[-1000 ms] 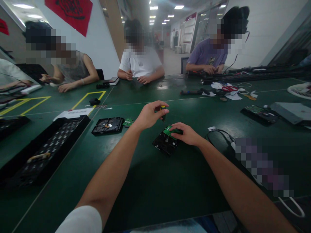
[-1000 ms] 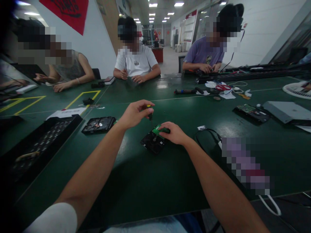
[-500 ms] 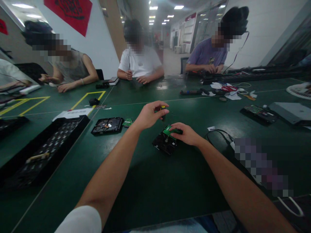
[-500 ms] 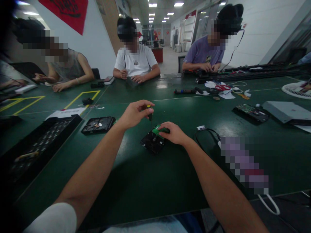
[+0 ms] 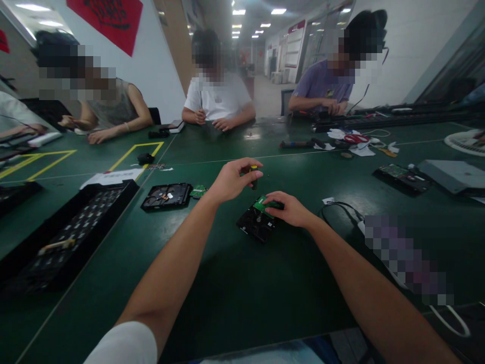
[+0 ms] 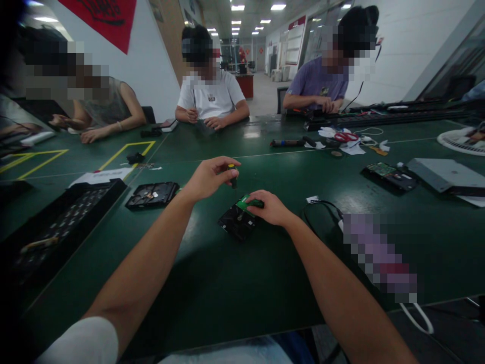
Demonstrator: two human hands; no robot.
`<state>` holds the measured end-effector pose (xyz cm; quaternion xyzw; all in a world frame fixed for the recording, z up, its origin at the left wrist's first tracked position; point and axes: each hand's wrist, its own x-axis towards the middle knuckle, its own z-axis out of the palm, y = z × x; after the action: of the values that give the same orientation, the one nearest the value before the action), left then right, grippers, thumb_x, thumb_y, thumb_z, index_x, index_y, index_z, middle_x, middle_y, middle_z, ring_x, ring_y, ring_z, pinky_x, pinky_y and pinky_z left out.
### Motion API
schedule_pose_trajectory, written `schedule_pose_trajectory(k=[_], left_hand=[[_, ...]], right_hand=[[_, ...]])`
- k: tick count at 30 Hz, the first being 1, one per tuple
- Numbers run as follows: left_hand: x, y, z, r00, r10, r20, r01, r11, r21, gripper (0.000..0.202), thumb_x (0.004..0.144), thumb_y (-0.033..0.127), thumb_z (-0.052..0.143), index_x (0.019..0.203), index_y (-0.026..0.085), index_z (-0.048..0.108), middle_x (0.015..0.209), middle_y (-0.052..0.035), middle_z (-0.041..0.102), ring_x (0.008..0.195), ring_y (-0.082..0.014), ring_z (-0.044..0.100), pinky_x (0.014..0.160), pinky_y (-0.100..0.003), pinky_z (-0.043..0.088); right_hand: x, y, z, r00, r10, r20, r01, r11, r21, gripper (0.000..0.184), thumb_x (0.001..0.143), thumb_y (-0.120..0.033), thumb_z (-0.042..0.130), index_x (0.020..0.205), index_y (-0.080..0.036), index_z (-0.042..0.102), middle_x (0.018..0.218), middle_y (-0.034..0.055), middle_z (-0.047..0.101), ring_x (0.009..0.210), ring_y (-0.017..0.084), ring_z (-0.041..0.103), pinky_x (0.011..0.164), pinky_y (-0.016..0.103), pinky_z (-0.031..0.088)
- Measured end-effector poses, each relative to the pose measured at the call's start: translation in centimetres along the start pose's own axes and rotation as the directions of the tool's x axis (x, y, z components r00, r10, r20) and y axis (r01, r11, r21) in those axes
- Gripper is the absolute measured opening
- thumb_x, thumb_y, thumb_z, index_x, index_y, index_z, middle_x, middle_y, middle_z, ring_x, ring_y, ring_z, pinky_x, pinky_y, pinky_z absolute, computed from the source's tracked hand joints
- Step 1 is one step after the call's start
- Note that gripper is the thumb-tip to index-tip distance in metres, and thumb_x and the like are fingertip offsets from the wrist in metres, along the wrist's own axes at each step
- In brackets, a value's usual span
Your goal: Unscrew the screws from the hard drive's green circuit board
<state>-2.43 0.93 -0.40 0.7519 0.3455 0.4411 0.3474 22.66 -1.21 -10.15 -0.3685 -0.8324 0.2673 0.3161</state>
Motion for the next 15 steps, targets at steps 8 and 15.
schedule_pose_trajectory(k=[8,15], left_hand=[[-0.04,0.06,-0.05,1.000,0.002,0.018,-0.001,1.000,-0.016,0.034,0.091,0.040,0.076,0.115,0.017,0.076,0.097,-0.0067,0.071,0.081,-0.0166,0.067,0.068,-0.028,0.063],[-0.07,0.17,-0.03,0.999,-0.001,0.034,0.002,1.000,-0.029,0.033,0.091,0.038,0.075,0.116,0.016,0.077,0.099,-0.0078,0.073,0.084,-0.0174,0.068,0.069,-0.029,0.063]], right_hand=[[-0.09,-0.27,-0.03,1.000,-0.005,-0.004,0.005,1.000,0.008,0.021,0.092,-0.031,0.076,0.113,-0.028,0.078,0.129,0.0081,0.072,0.124,0.028,0.068,0.114,0.051,0.049],[-0.09,-0.02,0.07,1.000,-0.004,-0.008,0.005,1.000,0.007,0.021,0.092,-0.030,0.077,0.112,-0.028,0.079,0.128,0.0083,0.072,0.124,0.028,0.068,0.114,0.052,0.049]])
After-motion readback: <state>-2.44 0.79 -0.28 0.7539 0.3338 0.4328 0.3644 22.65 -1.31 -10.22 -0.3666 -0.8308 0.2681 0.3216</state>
